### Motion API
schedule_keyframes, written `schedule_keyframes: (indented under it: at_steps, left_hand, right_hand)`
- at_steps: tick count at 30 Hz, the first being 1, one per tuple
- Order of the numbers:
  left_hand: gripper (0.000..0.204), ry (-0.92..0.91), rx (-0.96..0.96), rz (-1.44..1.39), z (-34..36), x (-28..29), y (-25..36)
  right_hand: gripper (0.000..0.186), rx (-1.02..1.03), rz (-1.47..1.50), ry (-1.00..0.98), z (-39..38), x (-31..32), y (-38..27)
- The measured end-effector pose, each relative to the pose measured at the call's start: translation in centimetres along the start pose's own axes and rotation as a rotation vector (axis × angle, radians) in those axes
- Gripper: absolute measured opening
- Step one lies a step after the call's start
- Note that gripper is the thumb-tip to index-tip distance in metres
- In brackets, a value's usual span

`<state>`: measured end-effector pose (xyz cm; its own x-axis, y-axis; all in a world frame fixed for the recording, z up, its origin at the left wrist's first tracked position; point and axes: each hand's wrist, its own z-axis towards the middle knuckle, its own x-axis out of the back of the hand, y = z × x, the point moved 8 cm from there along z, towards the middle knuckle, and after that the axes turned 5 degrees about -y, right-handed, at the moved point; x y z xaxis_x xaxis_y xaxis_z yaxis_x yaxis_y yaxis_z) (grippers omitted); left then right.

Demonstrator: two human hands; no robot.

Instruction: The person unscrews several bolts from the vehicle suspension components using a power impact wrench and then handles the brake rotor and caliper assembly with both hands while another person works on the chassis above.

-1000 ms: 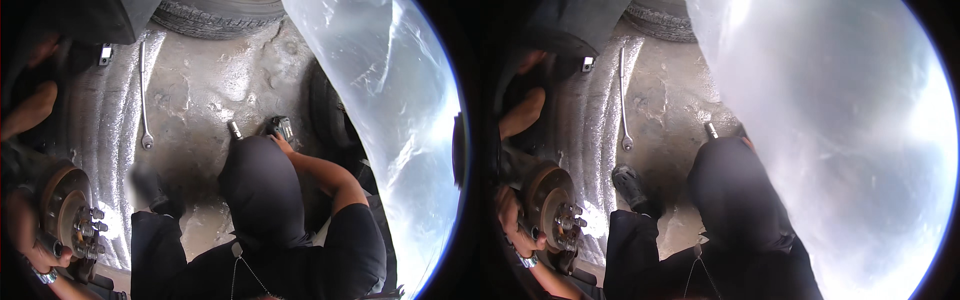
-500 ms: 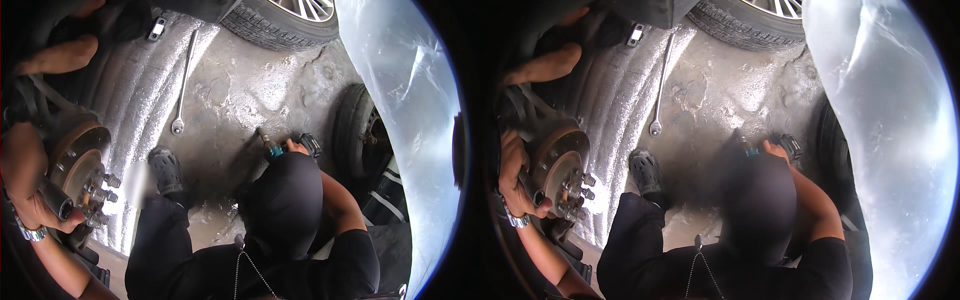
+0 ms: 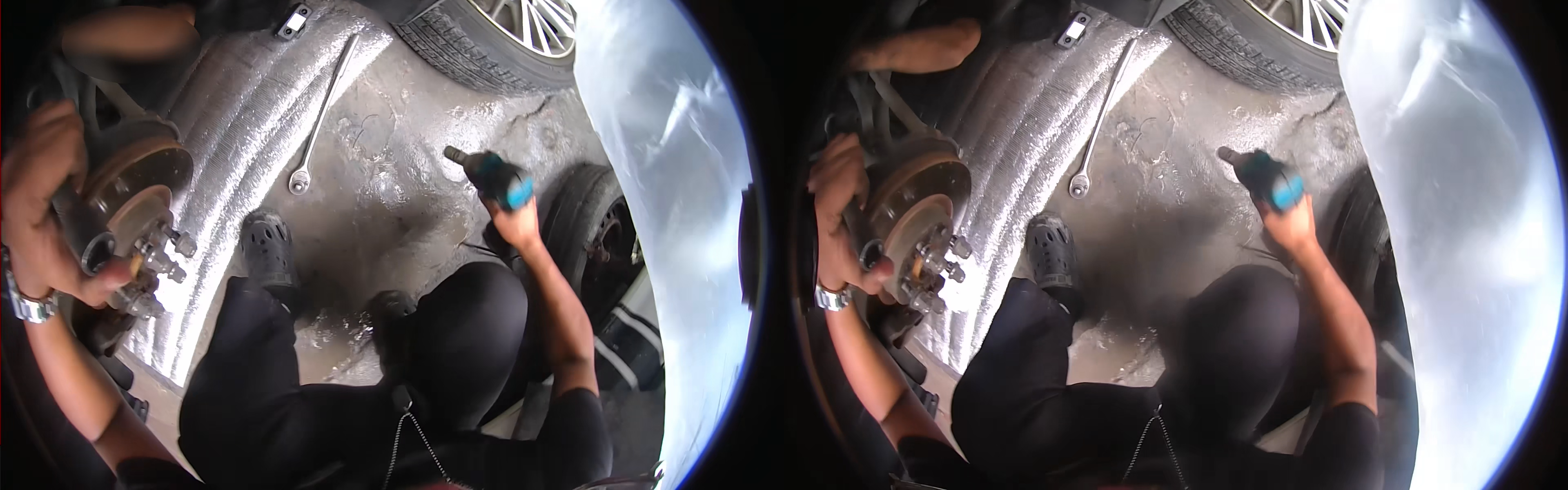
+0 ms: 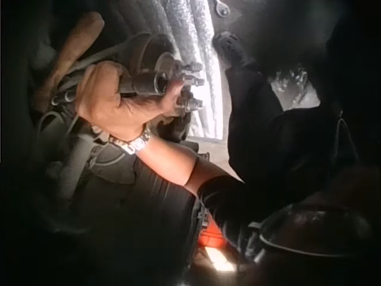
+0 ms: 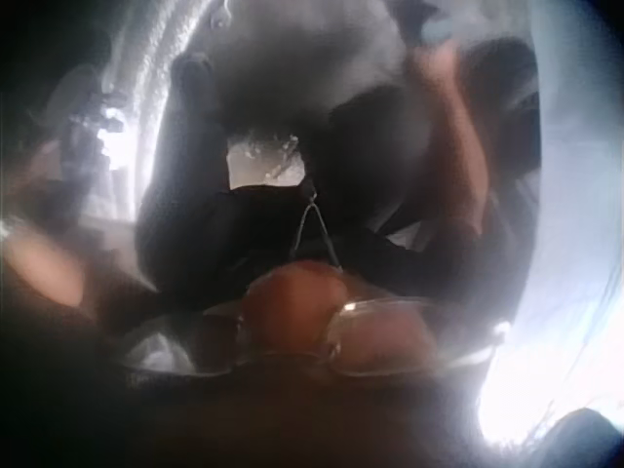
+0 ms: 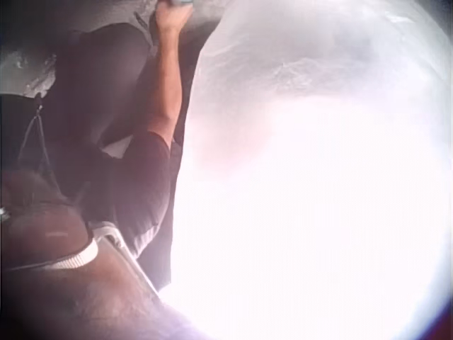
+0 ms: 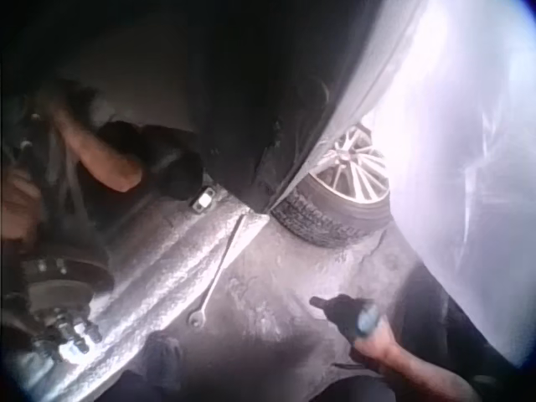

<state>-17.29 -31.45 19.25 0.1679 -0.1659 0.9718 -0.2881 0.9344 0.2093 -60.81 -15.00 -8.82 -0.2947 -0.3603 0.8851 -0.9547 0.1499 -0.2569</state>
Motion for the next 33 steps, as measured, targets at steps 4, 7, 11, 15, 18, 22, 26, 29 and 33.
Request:
schedule_keyframes:
  at_steps: [4, 7, 11, 15, 18, 22, 26, 29, 33]
  left_hand:
    - [0.076, -0.041, 0.078, 0.040, 0.3, -0.6, -0.8]
    - [0.075, 0.058, 0.077, 0.038, -1.7, 2.3, -0.7]
    - [0.074, 0.038, 0.080, 0.034, 0.3, -1.7, -1.4]
    - [0.076, 0.031, 0.081, 0.043, -0.2, 0.6, -1.1]
    - [0.076, 0.029, 0.084, 0.034, -0.5, -0.3, -1.6]
    - [0.078, 0.042, 0.099, 0.052, -0.7, -0.3, -1.6]
    - [0.076, 0.064, 0.090, 0.037, -0.4, -0.1, -1.5]
    - [0.072, 0.044, 0.051, 0.023, 0.4, 0.0, -0.8]
    - [0.073, 0.018, 0.072, 0.013, -0.2, -0.1, -1.0]
  right_hand:
    - [0.014, 0.348, -0.201, 0.236, -1.6, 7.9, -9.7]
    - [0.017, -0.157, 0.547, 0.174, 1.2, -1.4, 0.2]
    - [0.053, -0.170, 0.033, 0.101, 1.2, -3.6, 0.2]
    - [0.064, 0.116, -0.205, 0.029, 2.1, -10.9, 1.7]
    - [0.059, 0.109, -0.289, -0.099, 1.3, -12.6, 2.4]
    - [0.053, -0.014, -0.111, -0.103, 2.2, -10.8, 2.9]
    - [0.040, -0.134, 0.197, -0.050, 6.6, -9.8, 3.3]
    - [0.045, -0.253, 0.110, -0.249, 8.4, -12.5, 1.0]
    - [0.046, -0.357, 0.064, -0.249, 8.6, -14.6, 0.3]
